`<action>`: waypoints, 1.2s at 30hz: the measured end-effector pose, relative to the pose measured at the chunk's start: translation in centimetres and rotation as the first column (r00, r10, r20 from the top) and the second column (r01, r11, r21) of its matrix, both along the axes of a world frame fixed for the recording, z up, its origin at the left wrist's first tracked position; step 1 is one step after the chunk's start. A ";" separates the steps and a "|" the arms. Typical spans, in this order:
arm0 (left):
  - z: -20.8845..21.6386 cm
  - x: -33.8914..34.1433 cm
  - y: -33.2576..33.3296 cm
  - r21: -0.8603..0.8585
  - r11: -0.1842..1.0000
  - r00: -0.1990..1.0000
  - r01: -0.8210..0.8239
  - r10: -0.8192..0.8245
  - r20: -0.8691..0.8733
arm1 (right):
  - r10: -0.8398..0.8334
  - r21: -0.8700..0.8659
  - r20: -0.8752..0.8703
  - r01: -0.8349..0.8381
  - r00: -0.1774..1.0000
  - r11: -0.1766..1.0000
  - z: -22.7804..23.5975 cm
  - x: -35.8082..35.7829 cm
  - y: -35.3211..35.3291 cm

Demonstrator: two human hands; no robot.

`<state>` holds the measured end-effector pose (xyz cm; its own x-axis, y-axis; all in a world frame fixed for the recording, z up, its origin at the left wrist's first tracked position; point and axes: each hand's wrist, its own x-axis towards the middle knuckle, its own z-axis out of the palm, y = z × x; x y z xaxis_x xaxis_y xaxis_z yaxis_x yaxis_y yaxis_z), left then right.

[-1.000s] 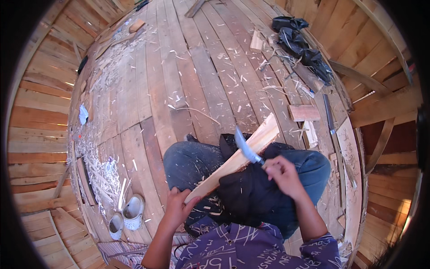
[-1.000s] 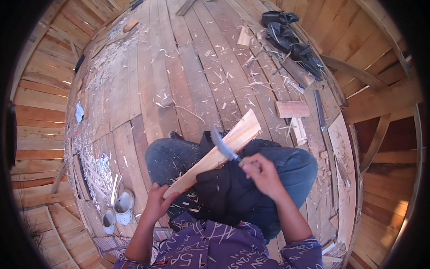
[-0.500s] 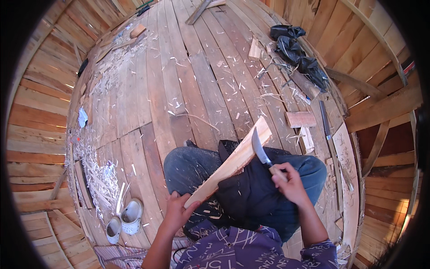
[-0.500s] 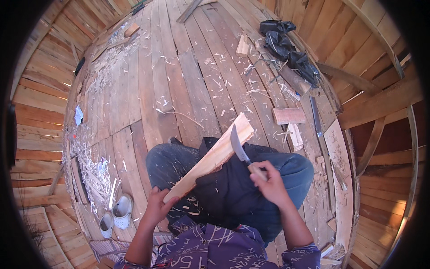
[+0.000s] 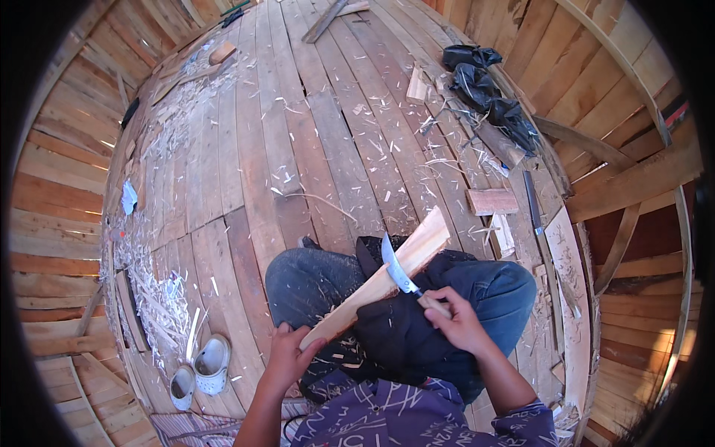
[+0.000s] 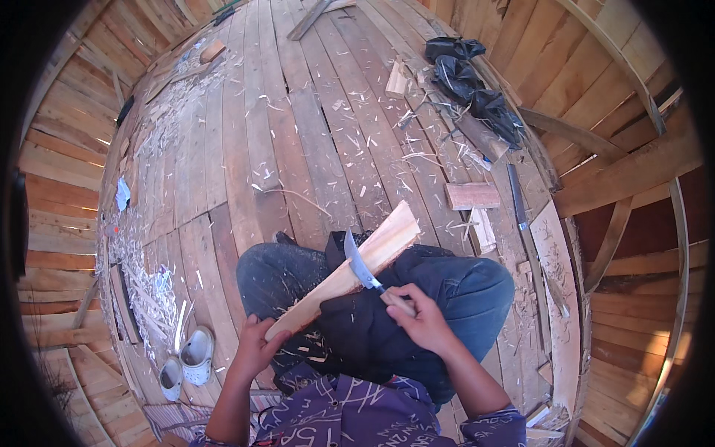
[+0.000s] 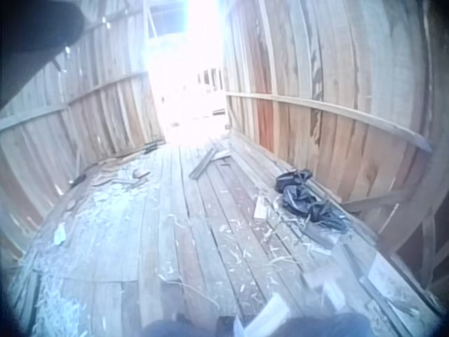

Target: The person carves and shapes a piece of wood using a small knife while sitting on a wooden floor.

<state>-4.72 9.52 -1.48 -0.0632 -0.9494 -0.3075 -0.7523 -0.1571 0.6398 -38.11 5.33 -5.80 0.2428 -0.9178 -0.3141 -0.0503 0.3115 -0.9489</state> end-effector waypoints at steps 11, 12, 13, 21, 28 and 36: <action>-0.2 0.5 0.2 -0.009 1.000 1.000 0.016 -0.016 0.016 | -0.033 -0.072 -0.048 0.029 0.998 0.997 1.9 -0.6 -2.4; -0.1 0.5 0.4 0.001 1.000 0.999 0.012 -0.012 0.030 | -0.238 -0.004 -0.054 0.238 0.970 0.971 1.8 -0.8 -3.4; 0.0 0.4 0.2 0.004 1.000 0.999 0.018 -0.018 0.040 | -0.370 0.052 -0.045 0.372 0.928 0.927 1.2 -1.6 -3.9; -0.3 0.2 0.3 0.005 1.000 1.000 -0.003 0.003 -0.020 | -0.056 -0.033 -0.078 0.053 0.995 0.998 1.1 -2.6 -2.8; -0.6 0.4 0.1 -0.041 0.999 1.000 0.009 -0.009 -0.001 | 0.055 0.146 -0.018 -0.052 0.998 0.988 2.4 -1.2 -2.4; -0.1 0.5 -0.5 -0.077 0.995 0.998 0.061 -0.058 0.032 | -0.164 -0.158 -0.055 0.154 0.985 0.975 0.3 -1.4 -0.5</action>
<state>-4.19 9.06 -1.55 -0.1121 -0.9653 -0.2357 -0.7777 -0.0624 0.6255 -39.52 4.86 -5.51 0.0726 -0.9813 -0.1785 -0.0775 0.1729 -0.9819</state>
